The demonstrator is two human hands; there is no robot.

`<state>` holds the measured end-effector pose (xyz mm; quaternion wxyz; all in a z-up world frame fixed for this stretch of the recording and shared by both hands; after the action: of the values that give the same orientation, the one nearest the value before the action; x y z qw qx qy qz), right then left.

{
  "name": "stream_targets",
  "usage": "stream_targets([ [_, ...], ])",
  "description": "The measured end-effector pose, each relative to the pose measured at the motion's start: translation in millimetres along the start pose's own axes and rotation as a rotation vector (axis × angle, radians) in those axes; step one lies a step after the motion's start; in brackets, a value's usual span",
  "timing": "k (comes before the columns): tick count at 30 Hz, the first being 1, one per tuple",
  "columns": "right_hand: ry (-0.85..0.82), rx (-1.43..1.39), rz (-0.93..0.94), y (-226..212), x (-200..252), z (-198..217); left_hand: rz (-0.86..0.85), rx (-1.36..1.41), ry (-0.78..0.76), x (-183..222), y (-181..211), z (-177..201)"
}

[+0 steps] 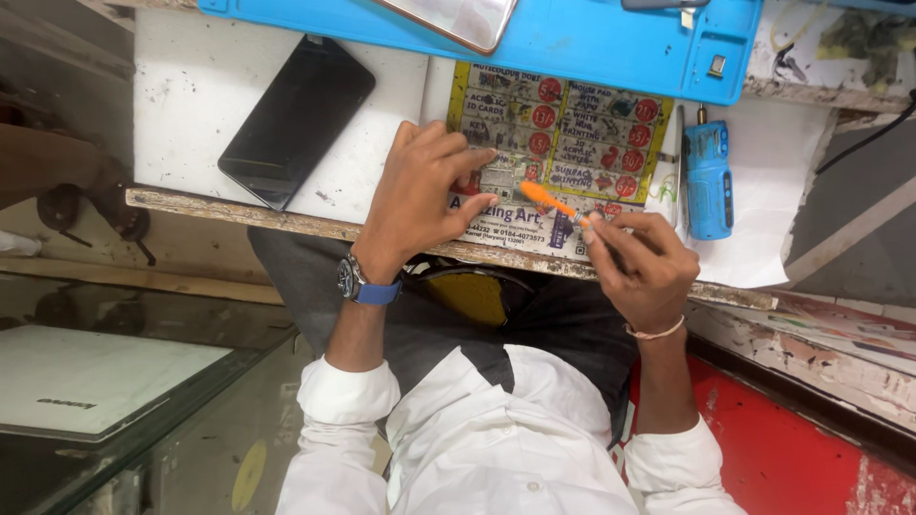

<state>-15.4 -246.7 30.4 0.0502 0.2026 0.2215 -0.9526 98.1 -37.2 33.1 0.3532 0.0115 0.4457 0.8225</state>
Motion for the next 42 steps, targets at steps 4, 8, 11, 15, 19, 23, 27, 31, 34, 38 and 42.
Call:
stream_targets([
  [4,0.021,-0.024,0.063,-6.6,1.2,3.5,-0.036,-0.046,0.024,0.8,7.0,3.5],
  [8,0.052,0.022,-0.022,-0.8,0.0,7.7,-0.026,-0.034,0.021,0.4,9.1,3.6],
  [11,0.029,-0.011,0.095,-11.7,-1.4,5.9,-0.021,-0.039,0.030,0.9,10.1,4.4],
  [15,0.046,-0.005,0.038,-5.6,-1.3,7.2,-0.008,-0.024,0.027,0.2,10.2,4.0],
  [19,0.056,-0.011,0.099,-10.4,1.0,7.0,-0.019,-0.037,0.044,2.7,10.2,3.9],
  [23,0.046,0.018,0.002,-1.9,0.2,6.8,-0.017,-0.035,0.038,1.4,8.5,2.4],
  [27,0.032,0.005,0.074,-9.0,-0.5,6.1,-0.039,-0.054,0.042,2.6,9.2,2.4],
  [31,0.045,0.010,0.071,-8.2,-0.1,6.4,-0.049,-0.079,0.027,3.5,8.9,0.1],
  [34,0.048,-0.009,0.097,-12.1,0.4,7.8,-0.063,-0.115,0.012,3.9,11.9,-1.9],
  [38,0.037,0.008,0.028,-6.4,-2.6,6.2,-0.159,-0.294,-0.013,2.7,21.1,-9.8],
  [42,0.020,0.030,0.000,-3.9,6.0,4.4,-0.201,-0.407,-0.101,7.8,18.9,-24.8],
])
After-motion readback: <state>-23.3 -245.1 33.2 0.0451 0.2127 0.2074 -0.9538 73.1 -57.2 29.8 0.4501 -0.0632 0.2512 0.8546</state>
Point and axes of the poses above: each hand's wrist, its own x-axis away from the middle knuckle, its own z-axis out of the back of the hand, y = z × x, the point moved 9 cm from there along -x, towards the middle knuckle, and after that the axes turned 10 degrees about x, right-handed, at the moved point
